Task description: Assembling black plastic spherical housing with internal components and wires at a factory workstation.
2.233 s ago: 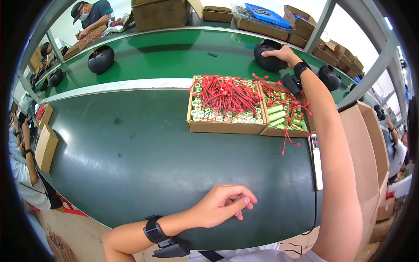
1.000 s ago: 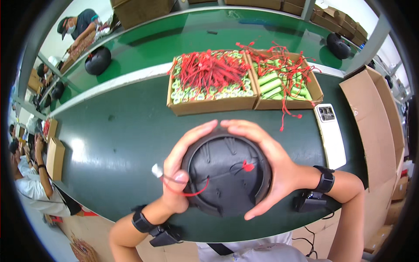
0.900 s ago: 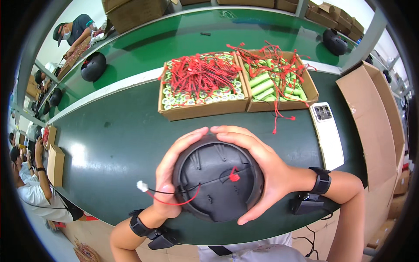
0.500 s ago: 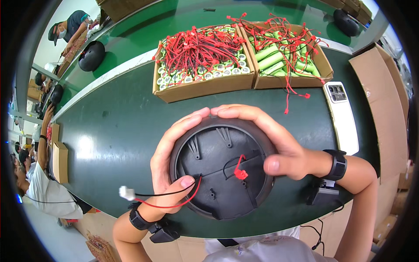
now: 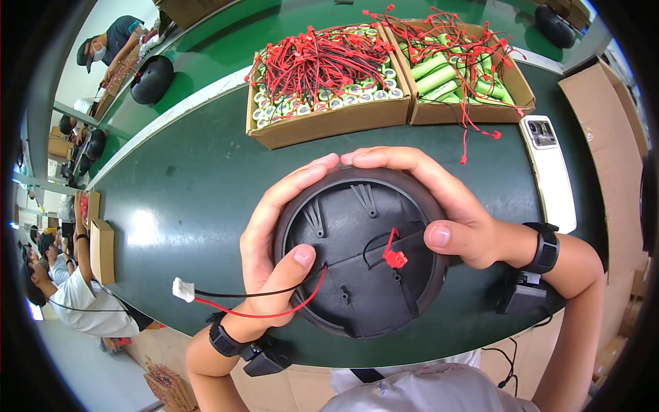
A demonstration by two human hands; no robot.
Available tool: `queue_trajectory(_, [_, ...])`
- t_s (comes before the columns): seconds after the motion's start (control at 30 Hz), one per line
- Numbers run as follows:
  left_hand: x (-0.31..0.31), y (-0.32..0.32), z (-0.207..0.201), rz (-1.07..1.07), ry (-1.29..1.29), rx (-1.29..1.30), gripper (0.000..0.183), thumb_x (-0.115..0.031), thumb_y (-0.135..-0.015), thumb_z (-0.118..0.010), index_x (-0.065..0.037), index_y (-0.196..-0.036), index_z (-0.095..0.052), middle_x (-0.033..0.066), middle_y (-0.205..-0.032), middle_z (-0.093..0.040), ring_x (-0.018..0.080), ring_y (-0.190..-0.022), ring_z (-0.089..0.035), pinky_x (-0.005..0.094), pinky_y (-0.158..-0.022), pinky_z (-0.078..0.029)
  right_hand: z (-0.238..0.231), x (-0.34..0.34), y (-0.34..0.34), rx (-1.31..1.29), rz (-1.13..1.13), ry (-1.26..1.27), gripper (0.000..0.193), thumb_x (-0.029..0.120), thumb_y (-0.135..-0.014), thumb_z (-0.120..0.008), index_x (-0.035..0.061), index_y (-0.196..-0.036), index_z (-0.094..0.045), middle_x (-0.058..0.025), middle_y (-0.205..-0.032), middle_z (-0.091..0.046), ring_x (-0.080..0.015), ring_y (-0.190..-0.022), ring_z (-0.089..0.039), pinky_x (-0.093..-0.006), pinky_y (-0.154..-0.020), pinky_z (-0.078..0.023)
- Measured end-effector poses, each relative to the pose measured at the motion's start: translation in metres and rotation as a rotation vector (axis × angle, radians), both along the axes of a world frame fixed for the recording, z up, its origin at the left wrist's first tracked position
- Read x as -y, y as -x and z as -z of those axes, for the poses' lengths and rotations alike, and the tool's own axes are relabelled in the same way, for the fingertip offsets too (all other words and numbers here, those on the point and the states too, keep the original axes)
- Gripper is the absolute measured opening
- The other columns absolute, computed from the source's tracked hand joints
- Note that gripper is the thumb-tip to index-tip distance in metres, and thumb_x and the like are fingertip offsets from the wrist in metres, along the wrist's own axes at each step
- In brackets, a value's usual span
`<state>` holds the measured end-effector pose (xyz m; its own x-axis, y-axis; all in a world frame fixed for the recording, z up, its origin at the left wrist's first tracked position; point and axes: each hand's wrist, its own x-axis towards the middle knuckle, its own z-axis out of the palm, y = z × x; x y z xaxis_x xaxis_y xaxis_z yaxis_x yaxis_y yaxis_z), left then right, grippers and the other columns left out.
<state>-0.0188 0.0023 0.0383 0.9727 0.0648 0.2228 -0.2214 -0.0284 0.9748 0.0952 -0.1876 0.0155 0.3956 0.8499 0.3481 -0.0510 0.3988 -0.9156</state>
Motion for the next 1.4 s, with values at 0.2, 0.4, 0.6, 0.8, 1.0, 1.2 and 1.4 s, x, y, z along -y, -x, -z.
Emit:
queue_trajectory(0.2, [0.0011,-0.0006,0.0007,0.012,0.018,0.006,0.063,-0.033,-0.085,-0.057,0.005,-0.132,-0.04,0.0231,-0.137,-0.041,0.0319,-0.127,-0.043,0.0403,-0.106,-0.033,0.0006,0.0001,-0.001,0.028,0.006,-0.015,0.057,0.024,-0.091,-0.055,-0.0006,-0.138,-0.032,-0.0132,-0.139,-0.038,-0.0212,-0.129,-0.038,-0.035,-0.107,-0.03])
queue_trajectory(0.4, [-0.001,-0.0016,-0.0006,0.015,0.003,0.005,0.063,-0.032,-0.085,-0.057,0.005,-0.132,-0.04,0.0232,-0.137,-0.041,0.0314,-0.127,-0.043,0.04,-0.106,-0.033,0.0002,-0.0001,-0.0016,0.023,0.002,-0.006,0.057,0.024,-0.091,-0.054,-0.0008,-0.138,-0.033,-0.013,-0.138,-0.038,-0.0213,-0.129,-0.037,-0.0351,-0.107,-0.03])
queue_trajectory(0.6, [-0.0043,-0.0008,0.0022,0.039,-0.003,0.026,0.061,-0.024,-0.08,-0.054,0.006,-0.132,-0.04,0.0229,-0.137,-0.041,0.0308,-0.127,-0.042,0.0398,-0.107,-0.032,-0.0054,-0.0012,0.0018,-0.027,0.035,0.154,0.087,0.058,-0.083,-0.055,-0.0029,-0.139,-0.027,-0.0189,-0.143,-0.029,-0.0276,-0.133,-0.034,-0.0397,-0.108,-0.029])
queue_trajectory(0.8, [-0.004,0.0004,0.0028,0.038,0.005,0.013,0.061,-0.022,-0.079,-0.054,0.005,-0.132,-0.04,0.0227,-0.137,-0.041,0.0306,-0.128,-0.042,0.0396,-0.107,-0.031,-0.0056,-0.0007,0.0014,-0.027,0.034,0.162,0.087,0.057,-0.083,-0.055,-0.0023,-0.139,-0.026,-0.0191,-0.144,-0.029,-0.0278,-0.133,-0.034,-0.0397,-0.108,-0.029])
queue_trajectory(1.0, [-0.0001,0.0009,0.0001,0.013,0.034,-0.02,0.061,-0.022,-0.08,-0.054,0.005,-0.133,-0.04,0.0226,-0.138,-0.041,0.0305,-0.128,-0.041,0.0394,-0.108,-0.031,-0.0048,0.0001,0.0015,-0.025,0.028,0.152,0.086,0.057,-0.084,-0.055,-0.0026,-0.139,-0.025,-0.0192,-0.144,-0.029,-0.0279,-0.133,-0.034,-0.0397,-0.109,-0.029])
queue_trajectory(1.2, [-0.0018,0.0007,0.002,0.023,0.038,-0.003,0.06,-0.023,-0.081,-0.054,0.005,-0.133,-0.04,0.0229,-0.138,-0.041,0.0306,-0.128,-0.042,0.0392,-0.107,-0.031,-0.0041,-0.0008,0.0012,-0.009,0.033,0.145,0.087,0.057,-0.084,-0.054,-0.0038,-0.139,-0.026,-0.0195,-0.144,-0.029,-0.028,-0.133,-0.034,-0.0397,-0.109,-0.029])
queue_trajectory(1.4, [-0.0011,0.0014,-0.0004,0.016,0.039,-0.012,0.061,-0.025,-0.082,-0.055,0.006,-0.132,-0.04,0.0228,-0.138,-0.041,0.0306,-0.128,-0.042,0.039,-0.107,-0.031,-0.0039,-0.0021,0.0016,0.003,0.036,0.139,0.087,0.058,-0.084,-0.053,-0.0043,-0.138,-0.026,-0.0196,-0.143,-0.029,-0.0279,-0.133,-0.034,-0.0396,-0.109,-0.029])
